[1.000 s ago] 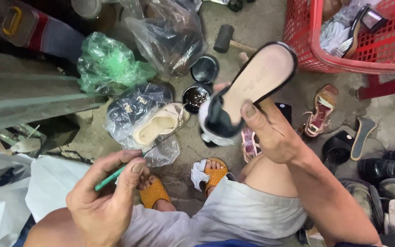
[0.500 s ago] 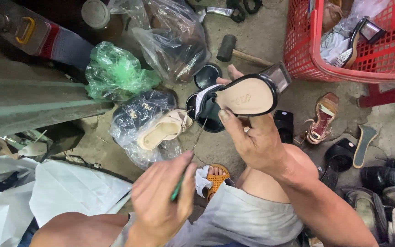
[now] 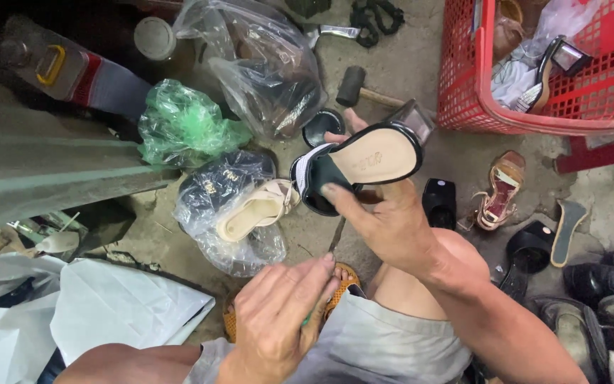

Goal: Applying glue to the components of a sandal and pressing them together to repair the shoe.

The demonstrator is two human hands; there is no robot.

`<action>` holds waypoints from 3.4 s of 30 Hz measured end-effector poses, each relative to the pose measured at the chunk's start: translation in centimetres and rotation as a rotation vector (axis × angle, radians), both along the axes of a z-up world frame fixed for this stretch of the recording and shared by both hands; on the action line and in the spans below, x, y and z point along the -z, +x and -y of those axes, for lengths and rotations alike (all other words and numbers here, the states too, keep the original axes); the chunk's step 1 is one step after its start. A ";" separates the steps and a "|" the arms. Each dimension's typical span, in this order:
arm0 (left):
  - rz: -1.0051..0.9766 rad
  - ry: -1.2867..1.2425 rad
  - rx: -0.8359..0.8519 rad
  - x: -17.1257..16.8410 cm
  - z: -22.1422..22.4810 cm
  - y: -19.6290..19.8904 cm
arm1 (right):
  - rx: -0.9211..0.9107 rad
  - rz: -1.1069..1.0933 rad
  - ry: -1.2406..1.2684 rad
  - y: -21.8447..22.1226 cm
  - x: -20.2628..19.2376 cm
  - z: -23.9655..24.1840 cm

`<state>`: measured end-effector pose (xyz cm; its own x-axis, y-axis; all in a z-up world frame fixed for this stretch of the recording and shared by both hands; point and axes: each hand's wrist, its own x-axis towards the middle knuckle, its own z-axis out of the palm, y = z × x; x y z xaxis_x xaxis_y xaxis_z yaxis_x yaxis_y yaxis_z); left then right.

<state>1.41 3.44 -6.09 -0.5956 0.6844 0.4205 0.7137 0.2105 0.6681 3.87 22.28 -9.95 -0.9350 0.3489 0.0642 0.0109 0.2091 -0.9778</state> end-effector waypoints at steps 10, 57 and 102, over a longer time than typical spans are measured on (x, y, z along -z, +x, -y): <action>0.305 0.070 -0.285 0.6 3.4 2.0 | -0.051 0.047 0.365 1.3 -0.3 -1.6; 0.132 -0.766 -0.075 31.0 -4.2 -7.9 | 0.082 0.324 0.703 4.4 -1.3 -6.0; 0.847 -0.561 -0.384 27.1 -2.9 -4.4 | -0.057 0.376 0.613 6.4 1.2 -7.3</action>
